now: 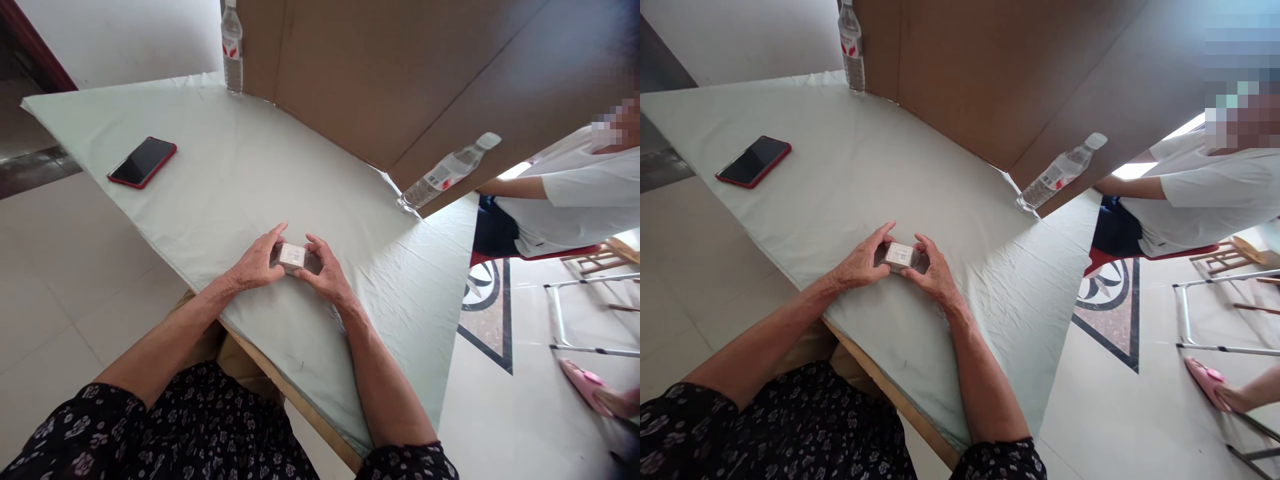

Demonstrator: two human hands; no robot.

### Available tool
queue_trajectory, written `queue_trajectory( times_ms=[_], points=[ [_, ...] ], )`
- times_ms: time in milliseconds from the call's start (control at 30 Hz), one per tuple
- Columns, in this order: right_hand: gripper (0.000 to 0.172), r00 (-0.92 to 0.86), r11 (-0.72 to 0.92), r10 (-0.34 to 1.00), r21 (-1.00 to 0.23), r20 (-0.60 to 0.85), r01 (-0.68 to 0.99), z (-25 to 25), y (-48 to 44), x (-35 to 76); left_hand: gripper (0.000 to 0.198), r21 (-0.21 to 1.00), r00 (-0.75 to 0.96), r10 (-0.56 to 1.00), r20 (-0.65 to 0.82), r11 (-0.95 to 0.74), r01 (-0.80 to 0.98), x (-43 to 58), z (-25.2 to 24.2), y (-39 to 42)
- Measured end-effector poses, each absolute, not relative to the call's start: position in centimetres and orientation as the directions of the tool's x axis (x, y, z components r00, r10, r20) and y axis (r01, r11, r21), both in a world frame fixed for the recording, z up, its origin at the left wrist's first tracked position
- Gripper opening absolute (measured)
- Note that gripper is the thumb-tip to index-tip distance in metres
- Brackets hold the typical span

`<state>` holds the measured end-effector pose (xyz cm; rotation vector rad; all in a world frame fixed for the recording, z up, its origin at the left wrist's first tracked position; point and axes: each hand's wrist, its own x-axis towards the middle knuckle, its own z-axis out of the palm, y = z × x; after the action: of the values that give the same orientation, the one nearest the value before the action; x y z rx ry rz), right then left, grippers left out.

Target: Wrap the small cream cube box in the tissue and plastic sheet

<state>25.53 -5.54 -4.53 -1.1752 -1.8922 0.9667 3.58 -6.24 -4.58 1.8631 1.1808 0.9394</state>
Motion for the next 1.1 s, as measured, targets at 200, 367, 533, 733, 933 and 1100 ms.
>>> queue_trajectory(
  times_ms=[200,367,533,733,933,1100],
  points=[
    [0.051,-0.261,0.337,0.933,-0.857,0.249,0.389,-3.3,-6.1,25.8,0.096,0.913,0.268,0.940,0.213,-0.289,0.289,2.8,-4.6,-6.1],
    [0.024,-0.264,0.446,0.894,-0.778,0.362,0.443,-2.7,-6.6,25.1,0.094,0.905,0.307,0.941,0.145,-0.251,0.343,3.0,-4.0,-6.3],
    [0.018,-0.323,0.525,0.851,-0.664,0.414,0.533,-1.9,-6.3,24.5,0.092,0.852,0.310,0.934,0.178,-0.304,0.427,3.4,-4.1,-6.3],
    [0.012,-0.455,0.616,0.781,-0.404,0.429,0.677,-0.8,-5.6,24.2,0.092,0.801,0.322,0.926,0.198,-0.342,0.491,3.7,-4.7,-6.0],
    [0.015,-0.545,0.680,0.688,-0.164,0.480,0.714,-0.5,-5.2,23.3,0.091,0.778,0.322,0.921,0.219,-0.364,0.512,3.8,-4.9,-5.9],
    [0.018,-0.488,0.657,0.706,-0.217,0.514,0.722,-1.3,-4.8,23.0,0.090,0.772,0.318,0.914,0.250,-0.387,0.504,3.8,-4.9,-5.9]
  ],
)
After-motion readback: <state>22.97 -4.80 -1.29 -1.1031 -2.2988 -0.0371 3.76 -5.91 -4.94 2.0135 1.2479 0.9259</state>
